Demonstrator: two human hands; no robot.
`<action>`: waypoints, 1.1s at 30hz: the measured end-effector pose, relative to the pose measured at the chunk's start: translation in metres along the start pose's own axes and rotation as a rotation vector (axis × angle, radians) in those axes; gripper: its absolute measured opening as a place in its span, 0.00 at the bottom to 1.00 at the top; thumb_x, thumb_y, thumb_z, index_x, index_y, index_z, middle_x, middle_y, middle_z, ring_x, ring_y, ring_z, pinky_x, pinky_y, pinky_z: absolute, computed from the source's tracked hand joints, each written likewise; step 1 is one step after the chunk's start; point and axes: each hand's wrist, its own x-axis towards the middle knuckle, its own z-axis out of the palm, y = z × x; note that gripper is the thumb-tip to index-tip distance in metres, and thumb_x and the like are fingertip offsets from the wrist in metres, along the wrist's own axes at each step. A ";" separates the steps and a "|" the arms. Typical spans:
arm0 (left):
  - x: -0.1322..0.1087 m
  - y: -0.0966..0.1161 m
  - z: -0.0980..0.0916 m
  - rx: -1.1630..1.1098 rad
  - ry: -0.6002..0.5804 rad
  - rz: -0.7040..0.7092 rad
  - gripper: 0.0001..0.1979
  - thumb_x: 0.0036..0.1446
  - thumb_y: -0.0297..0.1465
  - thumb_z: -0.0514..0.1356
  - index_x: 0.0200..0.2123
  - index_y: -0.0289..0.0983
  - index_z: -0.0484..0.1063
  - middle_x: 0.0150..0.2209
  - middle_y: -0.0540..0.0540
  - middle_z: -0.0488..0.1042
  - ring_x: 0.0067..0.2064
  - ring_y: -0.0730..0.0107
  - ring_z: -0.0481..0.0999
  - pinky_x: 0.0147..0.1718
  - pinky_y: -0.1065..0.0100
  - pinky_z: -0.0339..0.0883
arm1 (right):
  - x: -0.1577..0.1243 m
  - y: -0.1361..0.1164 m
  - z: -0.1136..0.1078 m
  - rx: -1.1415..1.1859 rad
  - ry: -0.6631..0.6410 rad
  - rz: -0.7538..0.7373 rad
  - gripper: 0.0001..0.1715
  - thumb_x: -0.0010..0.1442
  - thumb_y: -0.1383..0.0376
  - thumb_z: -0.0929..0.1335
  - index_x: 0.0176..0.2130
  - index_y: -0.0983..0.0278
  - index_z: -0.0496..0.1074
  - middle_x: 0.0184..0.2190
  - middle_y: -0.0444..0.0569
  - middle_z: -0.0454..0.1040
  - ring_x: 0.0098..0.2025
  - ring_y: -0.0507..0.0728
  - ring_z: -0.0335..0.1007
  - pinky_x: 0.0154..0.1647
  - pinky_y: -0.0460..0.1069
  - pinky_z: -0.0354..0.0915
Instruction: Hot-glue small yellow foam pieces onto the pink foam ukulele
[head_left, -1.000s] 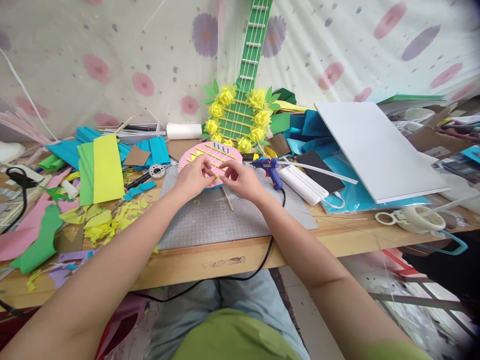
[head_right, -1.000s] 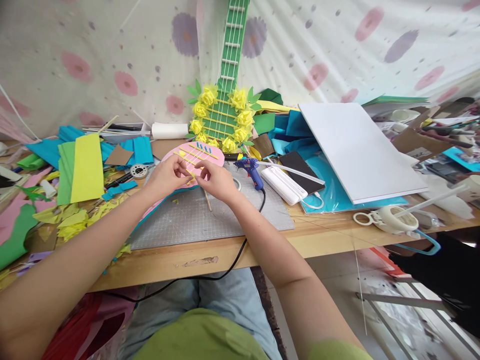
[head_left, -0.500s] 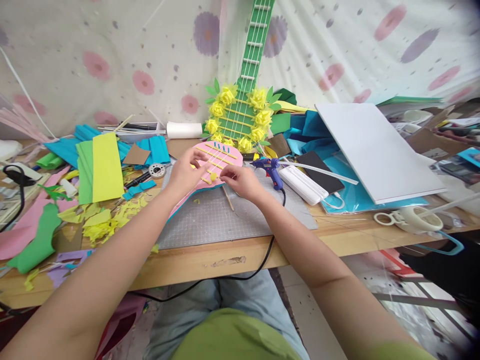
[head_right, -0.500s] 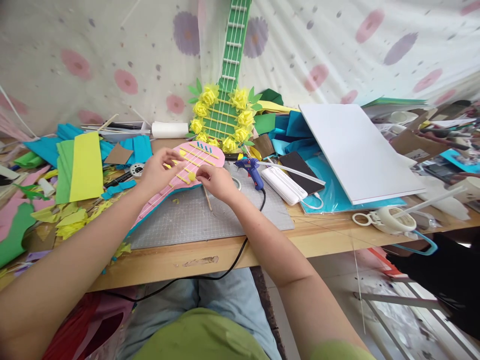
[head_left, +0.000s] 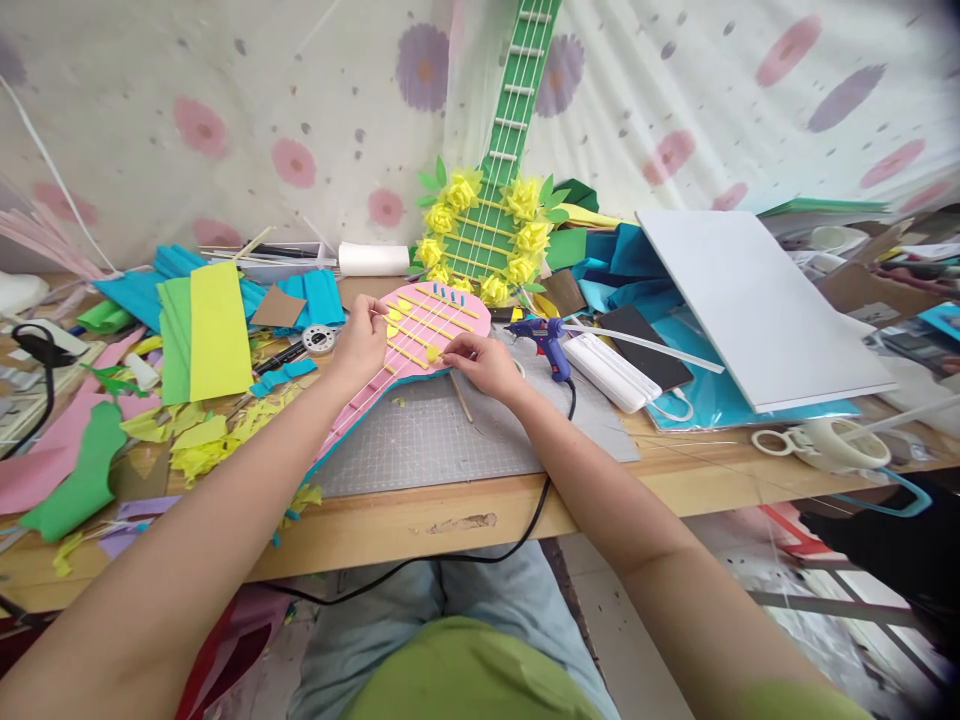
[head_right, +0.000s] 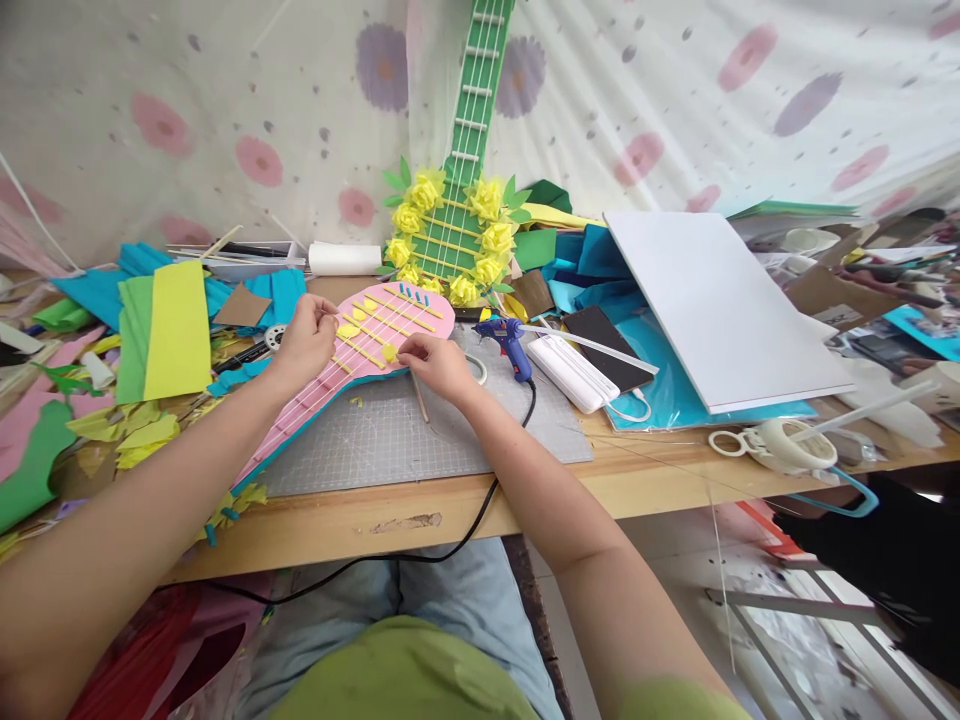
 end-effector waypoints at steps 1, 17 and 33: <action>0.000 0.001 0.000 0.027 -0.030 0.004 0.07 0.52 0.24 0.52 0.33 0.41 0.58 0.27 0.52 0.63 0.29 0.69 0.67 0.30 0.68 0.59 | 0.001 0.000 0.000 0.009 -0.001 0.001 0.03 0.53 0.64 0.68 0.30 0.62 0.73 0.27 0.43 0.76 0.30 0.52 0.69 0.35 0.48 0.62; -0.002 0.002 0.004 0.116 -0.114 0.010 0.24 0.37 0.26 0.63 0.41 0.41 0.59 0.40 0.48 0.68 0.43 0.66 0.71 0.40 0.65 0.66 | 0.003 0.000 0.006 -0.059 0.003 0.008 0.03 0.53 0.64 0.68 0.30 0.61 0.73 0.26 0.42 0.75 0.29 0.50 0.68 0.32 0.46 0.59; -0.023 0.025 0.025 0.422 -0.265 0.092 0.26 0.39 0.32 0.66 0.44 0.41 0.62 0.52 0.39 0.68 0.57 0.49 0.65 0.54 0.53 0.58 | -0.002 -0.017 0.007 -0.243 0.037 0.012 0.06 0.54 0.64 0.67 0.34 0.59 0.75 0.29 0.42 0.77 0.31 0.52 0.70 0.34 0.47 0.61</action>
